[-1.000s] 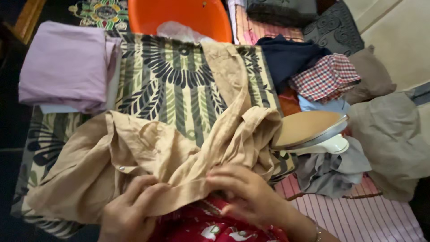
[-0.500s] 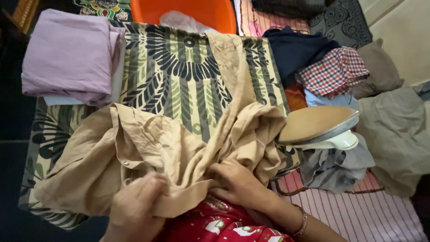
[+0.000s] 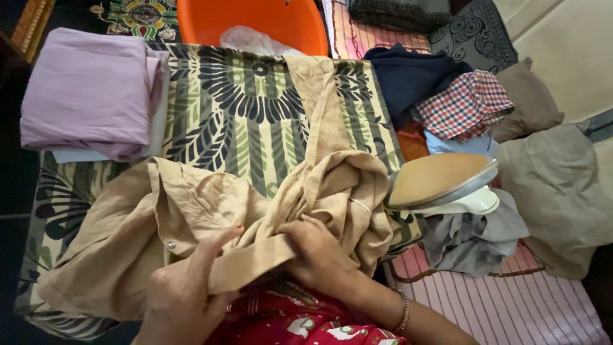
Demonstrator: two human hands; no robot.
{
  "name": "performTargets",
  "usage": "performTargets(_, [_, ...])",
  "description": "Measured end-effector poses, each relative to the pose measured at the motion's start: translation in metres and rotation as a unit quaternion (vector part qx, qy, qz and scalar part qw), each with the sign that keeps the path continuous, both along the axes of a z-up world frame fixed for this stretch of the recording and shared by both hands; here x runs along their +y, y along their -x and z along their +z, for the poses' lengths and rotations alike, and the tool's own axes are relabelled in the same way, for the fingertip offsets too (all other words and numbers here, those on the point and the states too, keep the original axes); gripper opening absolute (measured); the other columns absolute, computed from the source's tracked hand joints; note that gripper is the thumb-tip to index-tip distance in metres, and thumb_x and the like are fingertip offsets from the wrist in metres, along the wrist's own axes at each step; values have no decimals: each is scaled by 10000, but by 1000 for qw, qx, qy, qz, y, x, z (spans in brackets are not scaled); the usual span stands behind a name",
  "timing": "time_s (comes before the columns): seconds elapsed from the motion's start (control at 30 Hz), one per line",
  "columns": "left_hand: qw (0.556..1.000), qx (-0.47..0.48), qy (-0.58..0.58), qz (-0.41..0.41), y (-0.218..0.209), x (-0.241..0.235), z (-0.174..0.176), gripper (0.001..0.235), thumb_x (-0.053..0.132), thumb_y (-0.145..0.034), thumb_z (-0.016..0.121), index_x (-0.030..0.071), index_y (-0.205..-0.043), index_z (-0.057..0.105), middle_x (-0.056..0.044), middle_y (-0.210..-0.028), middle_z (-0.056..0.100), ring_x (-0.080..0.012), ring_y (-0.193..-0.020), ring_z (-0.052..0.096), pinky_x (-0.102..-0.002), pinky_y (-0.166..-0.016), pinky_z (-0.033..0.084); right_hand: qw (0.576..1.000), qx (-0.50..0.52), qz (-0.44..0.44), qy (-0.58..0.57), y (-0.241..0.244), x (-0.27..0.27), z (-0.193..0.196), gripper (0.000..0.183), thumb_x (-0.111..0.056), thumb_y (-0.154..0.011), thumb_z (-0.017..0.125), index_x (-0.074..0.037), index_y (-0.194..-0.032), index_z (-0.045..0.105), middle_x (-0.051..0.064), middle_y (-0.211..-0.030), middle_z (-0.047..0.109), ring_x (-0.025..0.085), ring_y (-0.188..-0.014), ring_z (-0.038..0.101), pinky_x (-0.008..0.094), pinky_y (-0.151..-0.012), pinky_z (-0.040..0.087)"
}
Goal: The person irons a tan shirt using an electric iron, smoothing the fabric on a flat surface and ironing the collar, then fastens the buttons on the front of the shirt.
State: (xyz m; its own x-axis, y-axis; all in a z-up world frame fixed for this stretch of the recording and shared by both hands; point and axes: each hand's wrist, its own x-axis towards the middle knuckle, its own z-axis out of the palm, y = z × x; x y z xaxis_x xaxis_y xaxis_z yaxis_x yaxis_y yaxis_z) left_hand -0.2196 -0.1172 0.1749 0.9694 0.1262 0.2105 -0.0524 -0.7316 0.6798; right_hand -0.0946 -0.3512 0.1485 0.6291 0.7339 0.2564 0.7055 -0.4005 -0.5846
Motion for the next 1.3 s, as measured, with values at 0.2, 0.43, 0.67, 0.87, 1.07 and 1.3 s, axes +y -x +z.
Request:
performTargets(0.2, [985,-98,-142,18,-11,23,17,517,112,-667,716,153,-1178,647,-122,-1057,718,-333,-934,700,-425,-789,547,995,15,-70,-66,-31,-34,40,280,-35,-787,744,-88,-1062,736,107,-990,758,270,-917,738,389,-818,598])
performTargets(0.43, [993,31,-89,69,-28,26,29,451,104,-800,697,186,-1240,643,-109,-1030,722,-330,-985,706,-436,-853,537,937,-322,-129,-44,-68,-38,90,337,-86,-746,804,-143,-1077,775,71,-1118,719,297,-998,668,427,-872,505])
performTargets(0.67, [913,95,325,-229,-62,-27,40,1087,155,-880,723,188,-1685,-6,-102,-1257,737,-205,-1120,714,-310,-1010,533,954,-258,-136,-67,-68,8,88,371,-193,-713,899,-171,-1078,837,87,-961,629,219,-841,639,344,-710,513])
performTargets(0.87, [802,63,530,-267,-118,-41,30,810,-26,-887,634,63,-1621,303,-156,-1388,588,-213,-1234,601,-333,-1025,502,967,178,54,-172,-68,8,64,462,-105,-892,764,-2,-1320,626,100,-1196,717,240,-1078,707,313,-934,580])
performTargets(1.07, [856,132,482,-134,-136,-34,5,590,24,-871,618,104,-1448,524,-67,-1306,686,-154,-1136,672,-290,-946,556,989,125,8,-82,-72,-58,22,664,-165,-993,642,-10,-1591,399,195,-1617,480,294,-1513,428,394,-1244,318])
performTargets(1.3, [915,-110,295,-253,-92,9,96,416,-3,-839,695,44,-1251,663,-66,-1163,747,-152,-1062,727,-298,-905,595,982,9,-171,-76,-125,-96,-35,1084,-259,-758,865,3,-1582,212,279,-1571,399,356,-1453,418,404,-1146,372])
